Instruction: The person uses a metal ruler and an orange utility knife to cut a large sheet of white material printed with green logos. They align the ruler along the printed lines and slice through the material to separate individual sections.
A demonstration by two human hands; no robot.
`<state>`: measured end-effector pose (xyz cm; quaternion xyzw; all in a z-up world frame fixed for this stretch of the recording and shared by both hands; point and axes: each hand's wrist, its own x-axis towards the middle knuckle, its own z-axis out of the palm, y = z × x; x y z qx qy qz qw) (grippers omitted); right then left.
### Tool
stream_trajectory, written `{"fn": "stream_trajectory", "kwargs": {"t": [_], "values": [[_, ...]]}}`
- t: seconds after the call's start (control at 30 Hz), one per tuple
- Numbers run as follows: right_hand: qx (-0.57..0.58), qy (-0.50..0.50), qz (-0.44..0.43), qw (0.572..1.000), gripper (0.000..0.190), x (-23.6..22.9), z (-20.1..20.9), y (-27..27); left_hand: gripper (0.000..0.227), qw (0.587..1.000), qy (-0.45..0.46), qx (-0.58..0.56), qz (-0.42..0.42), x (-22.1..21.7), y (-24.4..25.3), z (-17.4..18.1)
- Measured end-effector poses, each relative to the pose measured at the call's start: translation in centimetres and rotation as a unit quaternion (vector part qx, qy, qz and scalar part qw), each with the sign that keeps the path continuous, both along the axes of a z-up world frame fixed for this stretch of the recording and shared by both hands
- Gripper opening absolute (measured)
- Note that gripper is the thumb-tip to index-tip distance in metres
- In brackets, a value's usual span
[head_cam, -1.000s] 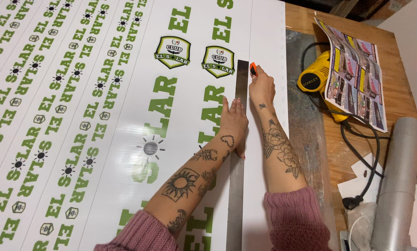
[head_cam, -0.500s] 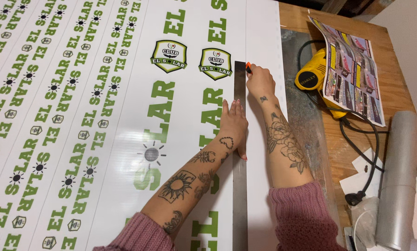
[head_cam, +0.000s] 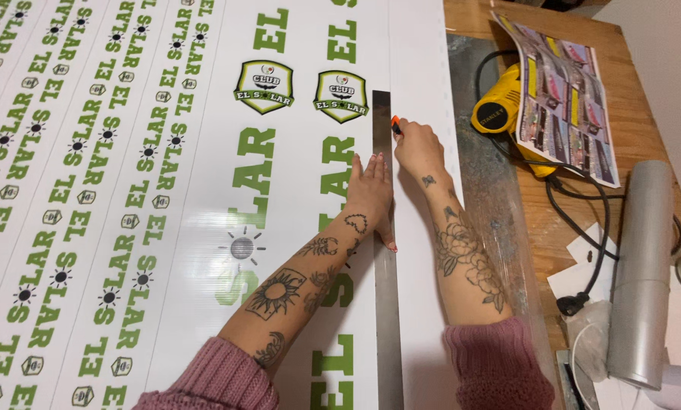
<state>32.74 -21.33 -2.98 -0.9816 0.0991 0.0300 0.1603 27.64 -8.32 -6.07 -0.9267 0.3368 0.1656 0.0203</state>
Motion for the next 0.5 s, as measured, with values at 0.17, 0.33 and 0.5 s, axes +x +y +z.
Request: {"fn": "stream_trajectory", "kwargs": {"t": [0.17,0.33,0.5], "values": [[0.020,0.024,-0.001,1.000,0.051,-4.0,0.1,0.3,0.166,0.999,0.042,0.016,0.001,-1.6,2.3,5.9],[-0.018,0.054,0.007,0.998,0.052,-10.0,3.2,3.2,0.172,1.000,0.020,0.024,-0.005,-1.5,1.5,4.7],[0.032,0.093,0.004,0.995,0.052,-16.9,8.4,6.4,0.152,1.000,0.003,0.018,0.004,-1.8,1.6,4.8]]}}
